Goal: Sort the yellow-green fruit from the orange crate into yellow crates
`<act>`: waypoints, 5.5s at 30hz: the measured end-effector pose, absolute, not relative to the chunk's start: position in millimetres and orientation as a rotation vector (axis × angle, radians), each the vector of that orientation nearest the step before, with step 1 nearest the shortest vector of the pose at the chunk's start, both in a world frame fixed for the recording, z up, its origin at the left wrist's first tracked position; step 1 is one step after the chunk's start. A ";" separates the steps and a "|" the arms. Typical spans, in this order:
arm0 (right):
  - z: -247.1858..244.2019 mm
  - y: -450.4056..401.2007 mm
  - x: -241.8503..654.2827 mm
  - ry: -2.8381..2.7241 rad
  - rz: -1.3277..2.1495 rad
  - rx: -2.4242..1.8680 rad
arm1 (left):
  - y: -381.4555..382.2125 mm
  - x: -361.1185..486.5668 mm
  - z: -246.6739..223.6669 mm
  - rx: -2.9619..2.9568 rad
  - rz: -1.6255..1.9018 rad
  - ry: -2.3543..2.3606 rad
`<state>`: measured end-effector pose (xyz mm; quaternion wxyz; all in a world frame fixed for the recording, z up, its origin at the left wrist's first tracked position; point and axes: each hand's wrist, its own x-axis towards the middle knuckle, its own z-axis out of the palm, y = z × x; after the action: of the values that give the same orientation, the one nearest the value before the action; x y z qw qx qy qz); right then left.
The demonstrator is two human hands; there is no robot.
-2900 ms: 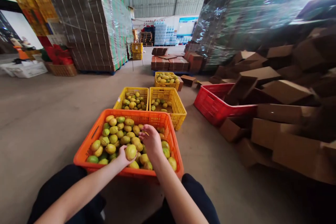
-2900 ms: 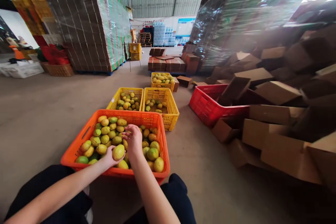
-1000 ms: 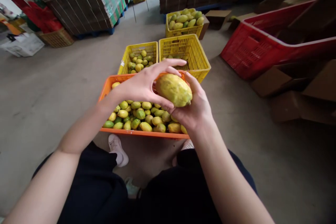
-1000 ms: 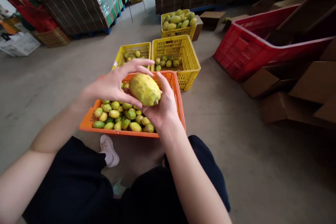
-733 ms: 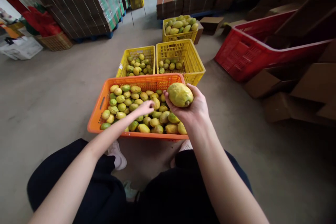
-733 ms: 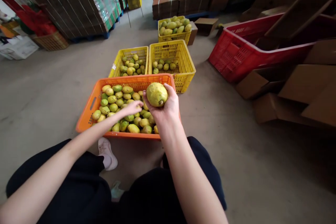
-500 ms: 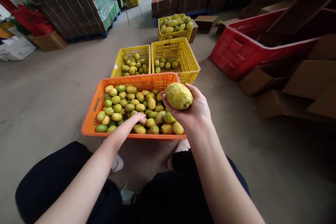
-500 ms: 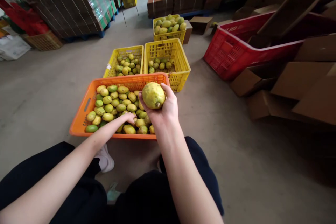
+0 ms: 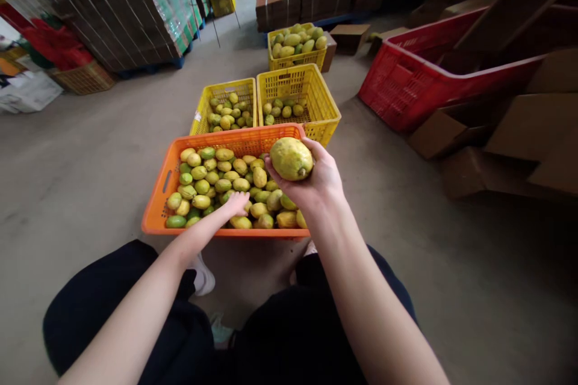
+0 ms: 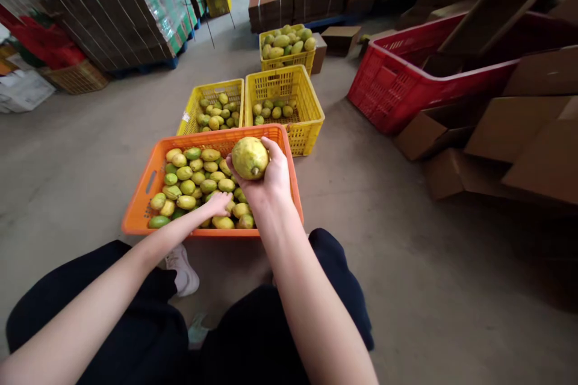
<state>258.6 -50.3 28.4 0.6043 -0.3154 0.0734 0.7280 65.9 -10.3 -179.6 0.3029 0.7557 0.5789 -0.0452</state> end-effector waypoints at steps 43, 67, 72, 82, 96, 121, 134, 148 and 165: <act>9.9 -46.8 179.0 -0.223 1.974 -0.836 | -36.3 14.1 7.8 -0.002 1.293 0.531; 8.3 -49.5 140.7 -0.417 1.847 -0.971 | -56.1 7.1 -3.7 1.306 1.775 1.071; 7.8 -49.4 141.7 -0.409 1.830 -0.964 | -55.6 9.8 -2.0 1.272 1.774 1.073; 11.1 -50.3 141.1 -0.414 1.784 -0.992 | -55.0 11.2 0.4 1.275 1.775 1.071; 11.2 -51.4 140.9 -0.478 1.765 -0.978 | -54.8 11.7 -1.7 1.248 1.773 1.068; 13.3 -42.3 150.1 -0.204 1.864 -0.689 | -42.3 11.7 11.5 0.027 1.481 0.703; 3.8 -30.3 156.2 -0.358 1.938 -0.676 | -41.1 7.9 9.6 0.116 1.395 0.540; 3.0 -25.4 158.4 -0.412 1.959 -0.547 | -41.2 5.7 15.8 -0.069 1.423 0.471; 8.3 -26.6 160.7 -0.398 1.909 -0.465 | -40.3 8.1 12.9 0.046 1.346 0.581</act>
<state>160.7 -26.6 8.3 0.5385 -0.1954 -0.1673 0.8024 8.1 -40.3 12.9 0.7430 0.0209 0.2651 0.6143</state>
